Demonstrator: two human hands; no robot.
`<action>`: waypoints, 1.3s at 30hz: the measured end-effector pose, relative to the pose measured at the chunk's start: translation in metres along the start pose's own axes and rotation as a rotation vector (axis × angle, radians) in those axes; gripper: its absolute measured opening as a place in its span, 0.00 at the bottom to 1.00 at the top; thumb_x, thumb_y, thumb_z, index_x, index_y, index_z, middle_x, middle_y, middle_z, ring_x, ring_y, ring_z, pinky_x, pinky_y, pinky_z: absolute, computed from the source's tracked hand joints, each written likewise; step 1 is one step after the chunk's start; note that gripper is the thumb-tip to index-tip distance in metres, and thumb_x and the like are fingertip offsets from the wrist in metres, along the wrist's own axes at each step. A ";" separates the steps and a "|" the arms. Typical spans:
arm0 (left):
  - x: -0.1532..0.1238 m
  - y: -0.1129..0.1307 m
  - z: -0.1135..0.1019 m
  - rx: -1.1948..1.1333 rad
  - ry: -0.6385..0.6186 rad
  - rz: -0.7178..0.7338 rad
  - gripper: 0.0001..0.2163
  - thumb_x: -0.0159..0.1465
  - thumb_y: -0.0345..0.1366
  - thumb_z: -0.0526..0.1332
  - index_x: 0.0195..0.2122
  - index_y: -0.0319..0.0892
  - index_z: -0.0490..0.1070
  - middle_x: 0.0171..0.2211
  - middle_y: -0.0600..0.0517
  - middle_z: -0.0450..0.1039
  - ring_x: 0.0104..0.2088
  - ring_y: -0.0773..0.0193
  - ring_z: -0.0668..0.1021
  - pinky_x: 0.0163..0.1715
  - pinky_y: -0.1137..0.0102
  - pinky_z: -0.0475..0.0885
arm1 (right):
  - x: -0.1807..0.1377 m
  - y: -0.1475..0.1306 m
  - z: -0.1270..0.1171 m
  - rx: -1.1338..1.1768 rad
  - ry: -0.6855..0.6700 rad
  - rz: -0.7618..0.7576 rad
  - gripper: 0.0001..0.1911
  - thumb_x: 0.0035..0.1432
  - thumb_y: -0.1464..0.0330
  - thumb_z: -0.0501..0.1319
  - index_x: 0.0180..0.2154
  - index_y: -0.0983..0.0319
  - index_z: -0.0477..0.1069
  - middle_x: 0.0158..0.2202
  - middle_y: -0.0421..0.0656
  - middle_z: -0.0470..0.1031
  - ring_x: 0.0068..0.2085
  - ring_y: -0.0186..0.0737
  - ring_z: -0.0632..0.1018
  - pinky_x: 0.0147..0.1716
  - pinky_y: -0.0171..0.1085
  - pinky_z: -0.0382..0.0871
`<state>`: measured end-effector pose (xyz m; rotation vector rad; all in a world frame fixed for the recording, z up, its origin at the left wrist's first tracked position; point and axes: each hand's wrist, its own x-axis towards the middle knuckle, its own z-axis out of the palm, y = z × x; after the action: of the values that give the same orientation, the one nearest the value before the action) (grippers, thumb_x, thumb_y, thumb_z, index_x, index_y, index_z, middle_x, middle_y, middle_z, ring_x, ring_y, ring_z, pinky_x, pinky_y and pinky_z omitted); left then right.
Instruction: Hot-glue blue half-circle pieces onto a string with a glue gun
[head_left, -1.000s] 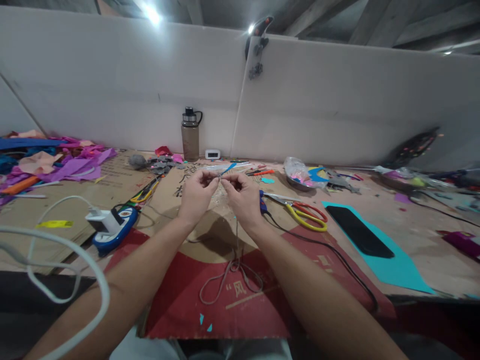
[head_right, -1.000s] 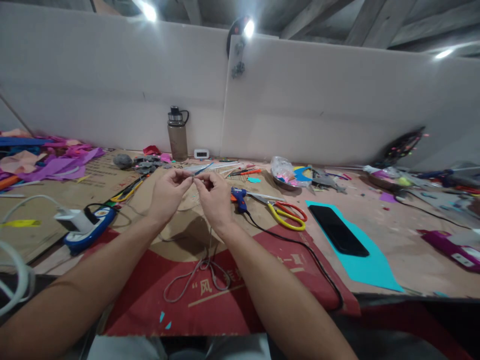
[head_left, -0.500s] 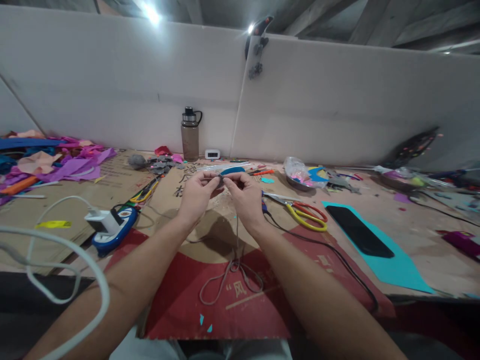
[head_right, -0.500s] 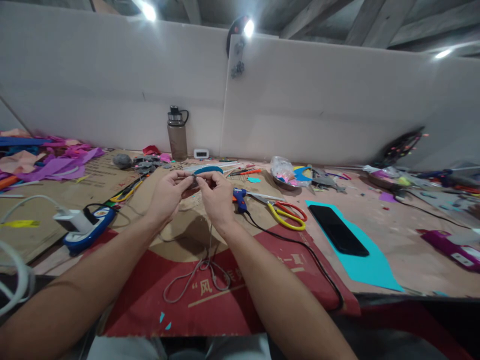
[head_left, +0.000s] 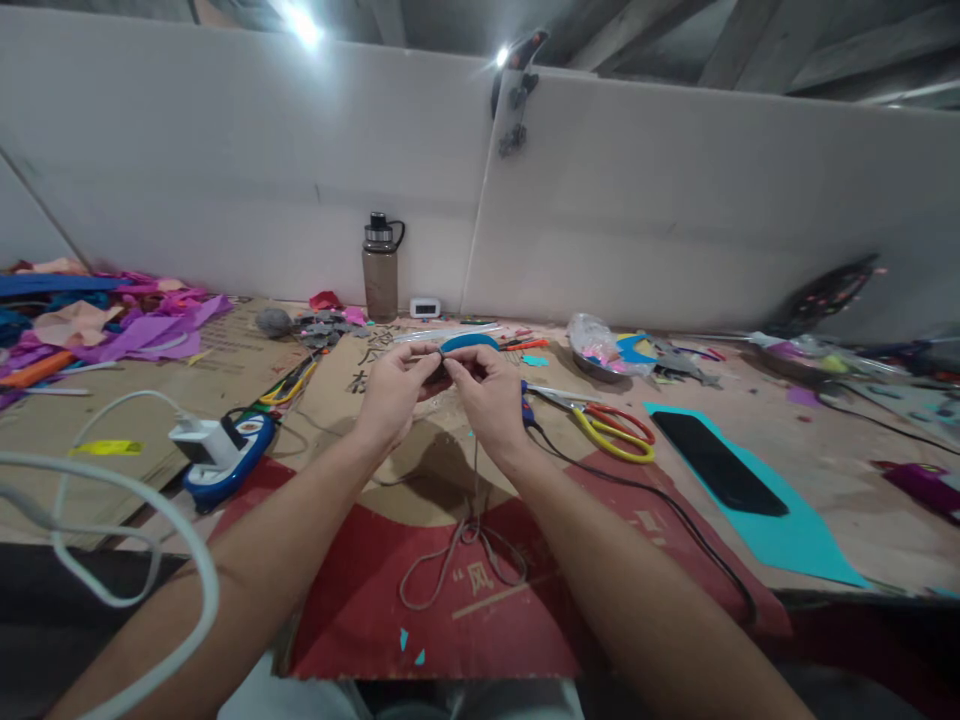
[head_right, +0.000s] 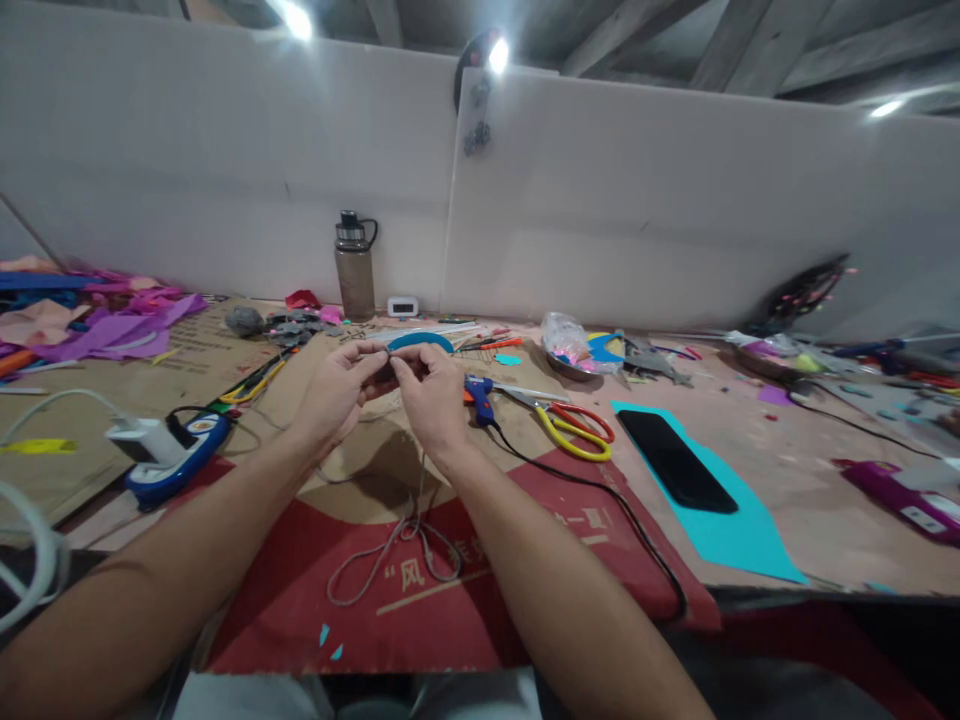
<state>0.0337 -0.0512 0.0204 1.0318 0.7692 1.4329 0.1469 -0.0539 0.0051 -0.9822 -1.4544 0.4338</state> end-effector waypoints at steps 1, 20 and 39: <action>0.000 0.001 0.000 -0.003 -0.008 0.003 0.10 0.51 0.33 0.66 0.32 0.37 0.69 0.29 0.51 0.74 0.30 0.65 0.78 0.37 0.64 0.75 | 0.000 0.000 0.000 0.002 0.002 -0.003 0.09 0.55 0.63 0.57 0.32 0.62 0.72 0.30 0.41 0.72 0.31 0.34 0.70 0.33 0.34 0.64; 0.017 0.003 -0.018 -0.127 0.112 0.090 0.06 0.53 0.32 0.64 0.29 0.38 0.67 0.28 0.52 0.73 0.31 0.65 0.78 0.38 0.62 0.75 | -0.007 0.002 -0.002 -0.042 -0.120 0.020 0.10 0.55 0.63 0.57 0.31 0.62 0.72 0.30 0.41 0.74 0.32 0.34 0.71 0.34 0.35 0.63; 0.034 0.012 -0.039 -0.300 0.122 0.002 0.04 0.58 0.29 0.56 0.32 0.35 0.68 0.30 0.44 0.77 0.34 0.59 0.81 0.35 0.69 0.77 | 0.002 0.054 -0.073 -1.009 -0.232 0.353 0.23 0.53 0.59 0.58 0.42 0.72 0.69 0.40 0.62 0.73 0.43 0.54 0.75 0.40 0.45 0.65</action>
<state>-0.0058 -0.0154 0.0210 0.7202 0.6157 1.5691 0.2325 -0.0427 -0.0232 -2.0626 -1.7321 0.0236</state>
